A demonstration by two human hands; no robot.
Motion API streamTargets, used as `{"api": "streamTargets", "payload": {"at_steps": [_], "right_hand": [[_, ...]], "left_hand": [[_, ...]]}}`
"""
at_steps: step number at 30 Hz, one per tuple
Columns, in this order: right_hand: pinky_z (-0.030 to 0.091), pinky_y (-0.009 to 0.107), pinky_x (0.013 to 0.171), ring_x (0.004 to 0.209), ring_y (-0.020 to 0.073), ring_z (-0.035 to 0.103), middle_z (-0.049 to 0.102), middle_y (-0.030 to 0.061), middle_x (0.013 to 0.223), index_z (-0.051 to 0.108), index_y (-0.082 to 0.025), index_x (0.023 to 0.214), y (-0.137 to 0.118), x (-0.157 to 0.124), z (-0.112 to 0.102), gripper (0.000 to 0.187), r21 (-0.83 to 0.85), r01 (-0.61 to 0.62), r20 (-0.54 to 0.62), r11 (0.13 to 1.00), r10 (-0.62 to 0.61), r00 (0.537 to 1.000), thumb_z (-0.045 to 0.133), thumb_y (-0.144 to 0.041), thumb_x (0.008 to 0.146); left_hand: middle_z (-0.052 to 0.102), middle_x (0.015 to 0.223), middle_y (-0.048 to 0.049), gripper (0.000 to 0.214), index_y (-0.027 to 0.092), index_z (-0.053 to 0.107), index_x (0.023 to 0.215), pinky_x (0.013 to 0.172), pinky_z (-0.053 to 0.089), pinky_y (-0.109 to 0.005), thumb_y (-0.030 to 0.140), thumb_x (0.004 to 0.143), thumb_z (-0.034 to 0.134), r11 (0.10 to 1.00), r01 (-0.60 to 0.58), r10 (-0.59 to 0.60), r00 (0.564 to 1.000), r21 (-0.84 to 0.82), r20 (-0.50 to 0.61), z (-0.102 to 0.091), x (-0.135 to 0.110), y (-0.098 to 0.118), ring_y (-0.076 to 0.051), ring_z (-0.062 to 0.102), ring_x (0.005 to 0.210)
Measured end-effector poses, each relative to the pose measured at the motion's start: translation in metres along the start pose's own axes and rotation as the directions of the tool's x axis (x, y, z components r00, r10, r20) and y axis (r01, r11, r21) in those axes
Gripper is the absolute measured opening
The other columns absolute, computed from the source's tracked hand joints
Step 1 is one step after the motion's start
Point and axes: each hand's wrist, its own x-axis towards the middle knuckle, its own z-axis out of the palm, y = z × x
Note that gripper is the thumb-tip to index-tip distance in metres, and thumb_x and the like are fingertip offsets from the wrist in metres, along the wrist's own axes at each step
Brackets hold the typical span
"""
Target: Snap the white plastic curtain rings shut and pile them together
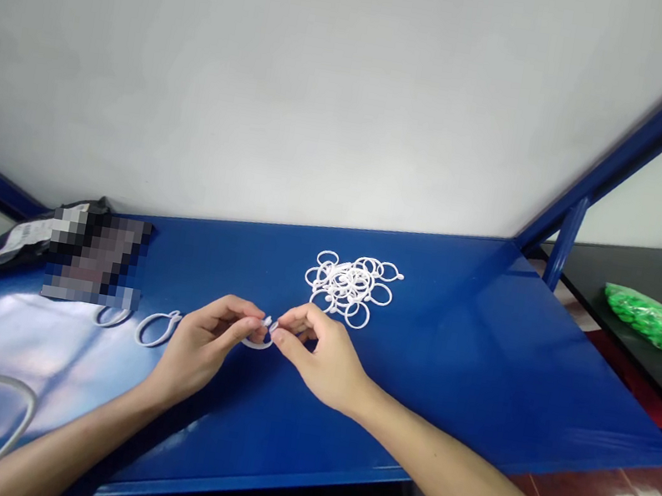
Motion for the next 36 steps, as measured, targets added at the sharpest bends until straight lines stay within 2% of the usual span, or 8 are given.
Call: {"api": "streamTargets", "payload": {"at_steps": [4, 9, 15, 22, 27, 36], "right_hand": [[0.056, 0.034, 0.086, 0.093, 0.0174, 0.071, 0.074, 0.0019, 0.099, 0.067, -0.023, 0.099, 0.003, 0.000, 0.002, 0.009, 0.021, 0.005, -0.006, 1.000, -0.005, 1.000, 0.070, -0.030, 0.093], [0.056, 0.033, 0.081, 0.088, 0.0163, 0.071, 0.074, 0.0003, 0.095, 0.068, -0.023, 0.097, 0.006, 0.002, 0.001, 0.004, 0.035, -0.010, -0.049, 0.999, 0.011, 0.999, 0.068, -0.026, 0.094], [0.055, 0.034, 0.084, 0.093, 0.0173, 0.070, 0.074, 0.0005, 0.098, 0.068, -0.026, 0.105, 0.002, 0.002, -0.002, 0.010, 0.028, 0.001, -0.070, 1.000, 0.001, 0.998, 0.066, -0.029, 0.096], [0.054, 0.031, 0.078, 0.083, 0.0154, 0.067, 0.072, -0.0004, 0.092, 0.070, -0.025, 0.101, -0.004, -0.001, -0.001, 0.007, -0.067, 0.082, -0.085, 0.994, -0.088, 0.992, 0.065, -0.025, 0.096], [0.052, 0.029, 0.074, 0.078, 0.0142, 0.065, 0.071, -0.0013, 0.087, 0.071, -0.024, 0.095, -0.007, -0.002, 0.000, 0.004, -0.123, 0.125, -0.092, 0.985, -0.137, 0.986, 0.067, -0.024, 0.095], [0.051, 0.030, 0.077, 0.079, 0.0142, 0.065, 0.071, -0.0011, 0.084, 0.070, -0.023, 0.088, 0.001, -0.004, 0.002, 0.009, -0.195, 0.310, -0.097, 0.931, -0.332, 0.938, 0.068, -0.018, 0.095]], "left_hand": [[0.077, 0.077, -0.0027, 0.023, 0.018, 0.071, 0.089, 0.071, 0.063, -0.030, 0.041, 0.090, 0.071, 0.998, 0.037, -0.038, 0.999, -0.052, -0.017, 0.001, 0.000, 0.001, -0.018, 0.076, 0.072], [0.079, 0.084, -0.0041, 0.021, 0.018, 0.072, 0.088, 0.074, 0.062, -0.029, 0.039, 0.088, 0.073, 0.999, 0.047, -0.046, 0.999, -0.026, 0.016, 0.000, -0.001, 0.000, -0.019, 0.077, 0.080], [0.079, 0.085, -0.0035, 0.021, 0.019, 0.072, 0.093, 0.077, 0.059, -0.027, 0.040, 0.089, 0.073, 0.994, 0.106, -0.105, 0.994, -0.018, 0.028, -0.001, -0.001, 0.001, -0.019, 0.077, 0.083], [0.079, 0.090, -0.0039, 0.018, 0.020, 0.076, 0.093, 0.078, 0.058, -0.027, 0.037, 0.087, 0.075, 0.997, 0.081, -0.080, 0.996, -0.010, 0.043, 0.001, -0.003, 0.001, -0.018, 0.075, 0.084], [0.078, 0.086, -0.0019, 0.011, 0.021, 0.078, 0.087, 0.076, 0.056, -0.023, 0.032, 0.086, 0.076, 0.999, 0.031, -0.030, 0.998, -0.008, 0.058, 0.003, -0.004, 0.004, -0.015, 0.071, 0.079], [0.074, 0.080, -0.0008, 0.008, 0.023, 0.079, 0.085, 0.072, 0.051, -0.024, 0.031, 0.086, 0.078, 0.996, 0.045, -0.040, 0.997, -0.081, 0.071, 0.005, -0.009, -0.003, -0.013, 0.065, 0.075]]}}
